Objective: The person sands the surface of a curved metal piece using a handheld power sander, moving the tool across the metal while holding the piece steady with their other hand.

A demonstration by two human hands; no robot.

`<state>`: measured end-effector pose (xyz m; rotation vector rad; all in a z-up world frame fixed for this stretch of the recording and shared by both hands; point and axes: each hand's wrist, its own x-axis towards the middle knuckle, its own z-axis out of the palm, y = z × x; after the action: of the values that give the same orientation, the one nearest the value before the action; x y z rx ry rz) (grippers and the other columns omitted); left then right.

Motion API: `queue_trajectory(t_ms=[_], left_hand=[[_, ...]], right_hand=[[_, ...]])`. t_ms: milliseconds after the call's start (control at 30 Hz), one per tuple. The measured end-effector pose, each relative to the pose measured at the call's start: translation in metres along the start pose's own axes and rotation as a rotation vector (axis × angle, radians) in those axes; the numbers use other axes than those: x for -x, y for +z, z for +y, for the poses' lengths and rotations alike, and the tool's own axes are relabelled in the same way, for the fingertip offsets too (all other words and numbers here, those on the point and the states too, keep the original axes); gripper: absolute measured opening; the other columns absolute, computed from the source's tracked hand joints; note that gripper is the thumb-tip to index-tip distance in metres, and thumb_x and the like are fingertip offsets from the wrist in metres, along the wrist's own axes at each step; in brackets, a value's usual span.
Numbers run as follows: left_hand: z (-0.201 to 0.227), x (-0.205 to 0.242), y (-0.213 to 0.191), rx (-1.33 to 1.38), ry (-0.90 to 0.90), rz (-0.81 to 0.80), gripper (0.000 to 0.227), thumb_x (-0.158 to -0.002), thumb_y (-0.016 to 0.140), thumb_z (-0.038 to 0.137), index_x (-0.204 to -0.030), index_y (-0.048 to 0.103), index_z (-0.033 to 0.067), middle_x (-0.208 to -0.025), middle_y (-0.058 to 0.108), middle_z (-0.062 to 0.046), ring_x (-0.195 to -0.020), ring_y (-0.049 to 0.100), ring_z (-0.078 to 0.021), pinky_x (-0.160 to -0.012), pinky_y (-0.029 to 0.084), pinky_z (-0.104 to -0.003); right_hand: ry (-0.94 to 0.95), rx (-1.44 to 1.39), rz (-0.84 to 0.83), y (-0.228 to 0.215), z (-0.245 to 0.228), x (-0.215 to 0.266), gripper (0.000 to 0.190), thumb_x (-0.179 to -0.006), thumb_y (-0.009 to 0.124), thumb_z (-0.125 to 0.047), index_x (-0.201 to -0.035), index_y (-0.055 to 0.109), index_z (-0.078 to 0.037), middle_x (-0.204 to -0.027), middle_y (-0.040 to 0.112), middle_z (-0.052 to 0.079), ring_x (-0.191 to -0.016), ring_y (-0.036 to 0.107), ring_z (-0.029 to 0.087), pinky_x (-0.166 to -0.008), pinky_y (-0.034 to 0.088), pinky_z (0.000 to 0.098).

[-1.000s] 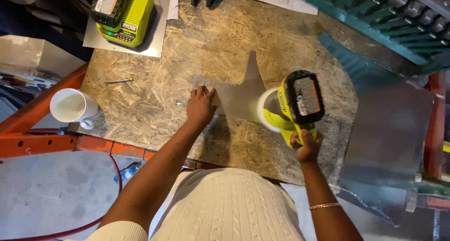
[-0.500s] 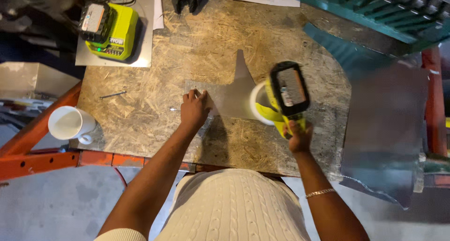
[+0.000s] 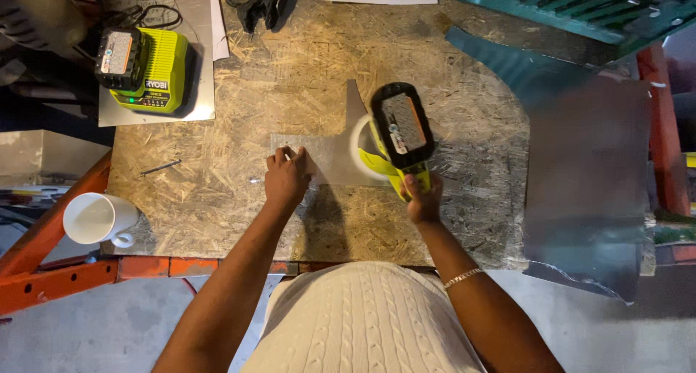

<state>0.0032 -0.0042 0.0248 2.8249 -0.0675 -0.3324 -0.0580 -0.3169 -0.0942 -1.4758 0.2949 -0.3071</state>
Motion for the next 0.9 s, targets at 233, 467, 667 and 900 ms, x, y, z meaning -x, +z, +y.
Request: queue_trajectory(t_ms=[233, 467, 667, 900], left_hand=[[0.001, -0.001, -0.004, 0.013, -0.005, -0.011, 0.067, -0.081, 0.081, 0.026, -0.143, 0.058, 0.0155, -0.130, 0.050, -0.019, -0.122, 0.053, -0.0474, -0.085, 0.061, -0.057], [-0.005, -0.003, 0.007, 0.028, -0.018, 0.005, 0.068, -0.080, 0.083, 0.027, -0.142, 0.059, 0.0164, -0.129, 0.050, -0.018, -0.121, 0.053, -0.0455, -0.085, 0.062, -0.055], [0.003, 0.003, -0.007, 0.041, -0.021, 0.021, 0.066, -0.080, 0.083, 0.028, -0.142, 0.061, 0.0154, -0.130, 0.050, -0.018, -0.121, 0.053, -0.0451, -0.086, 0.061, -0.055], [-0.005, -0.002, 0.003, 0.029, -0.034, 0.019, 0.068, -0.079, 0.083, 0.029, -0.142, 0.061, 0.0179, -0.131, 0.049, -0.015, -0.122, 0.053, -0.0421, -0.087, 0.061, -0.054]], right_hand=[[0.014, -0.027, 0.096, -0.043, -0.031, 0.010, 0.036, -0.085, 0.077, -0.036, -0.076, 0.062, -0.005, -0.059, 0.063, 0.011, -0.050, 0.064, 0.017, -0.041, 0.053, 0.0266], [-0.047, 0.052, 0.089, -0.079, -0.072, 0.006, 0.047, -0.092, 0.066, -0.044, -0.068, 0.060, -0.004, -0.049, 0.056, 0.011, -0.040, 0.059, 0.017, -0.037, 0.048, 0.0242], [-0.191, -0.090, 0.190, -0.102, -0.056, -0.001, 0.030, -0.104, 0.062, -0.025, -0.097, 0.042, -0.005, -0.055, 0.051, 0.022, -0.044, 0.055, 0.031, -0.044, 0.047, 0.0326], [-0.185, -0.093, 0.189, -0.118, -0.025, -0.010, 0.032, -0.106, 0.062, -0.021, -0.103, 0.036, -0.003, -0.057, 0.051, 0.022, -0.046, 0.054, 0.032, -0.044, 0.044, 0.0346]])
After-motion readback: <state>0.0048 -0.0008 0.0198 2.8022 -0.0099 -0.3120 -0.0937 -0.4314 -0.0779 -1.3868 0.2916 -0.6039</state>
